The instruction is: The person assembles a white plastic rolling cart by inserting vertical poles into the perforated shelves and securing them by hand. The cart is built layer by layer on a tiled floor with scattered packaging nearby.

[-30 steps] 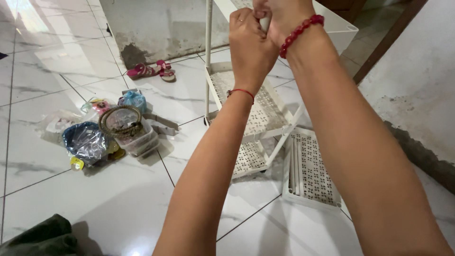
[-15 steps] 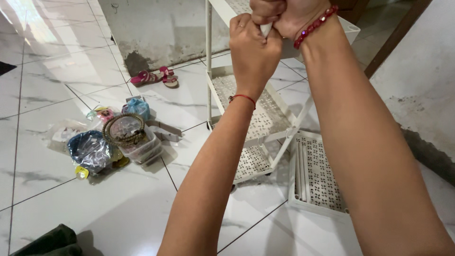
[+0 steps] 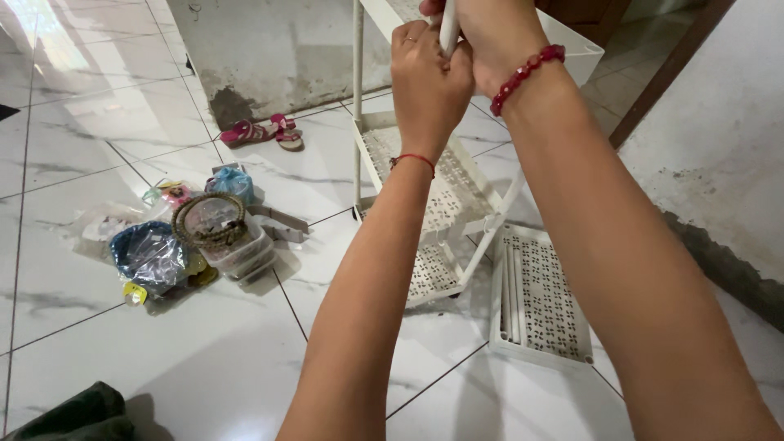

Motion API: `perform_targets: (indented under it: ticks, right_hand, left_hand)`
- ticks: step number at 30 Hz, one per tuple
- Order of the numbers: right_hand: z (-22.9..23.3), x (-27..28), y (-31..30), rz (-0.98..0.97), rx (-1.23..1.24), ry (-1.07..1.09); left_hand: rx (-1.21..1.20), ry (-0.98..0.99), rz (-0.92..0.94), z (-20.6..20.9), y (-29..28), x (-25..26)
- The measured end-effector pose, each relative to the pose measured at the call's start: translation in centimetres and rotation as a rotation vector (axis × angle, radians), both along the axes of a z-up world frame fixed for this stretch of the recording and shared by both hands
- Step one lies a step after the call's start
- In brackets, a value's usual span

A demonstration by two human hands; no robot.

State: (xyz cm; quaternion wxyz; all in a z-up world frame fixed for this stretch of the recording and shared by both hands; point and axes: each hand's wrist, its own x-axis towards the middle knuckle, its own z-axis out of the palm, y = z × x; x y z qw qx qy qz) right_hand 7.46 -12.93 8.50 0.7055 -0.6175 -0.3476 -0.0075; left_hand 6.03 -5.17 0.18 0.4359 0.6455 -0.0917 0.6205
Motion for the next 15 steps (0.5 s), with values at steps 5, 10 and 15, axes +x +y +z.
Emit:
perform_targets:
  ticks: [5,10,15]
  right_hand:
    - [-0.8,2.1,0.8,-0.160,0.101,0.199]
    - [-2.1,4.4,1.9,-0.232,0.109,0.175]
    - [-2.5,5.7,1.8,-0.237,0.099,0.128]
  left_hand:
    - [0.004,0.050,0.055,0.3,-0.2,-0.2]
    - [-0.071,0.091,-0.065,0.2,-0.5,-0.8]
    - [-0.036,0.118,0.072,0.2,-0.4,0.1]
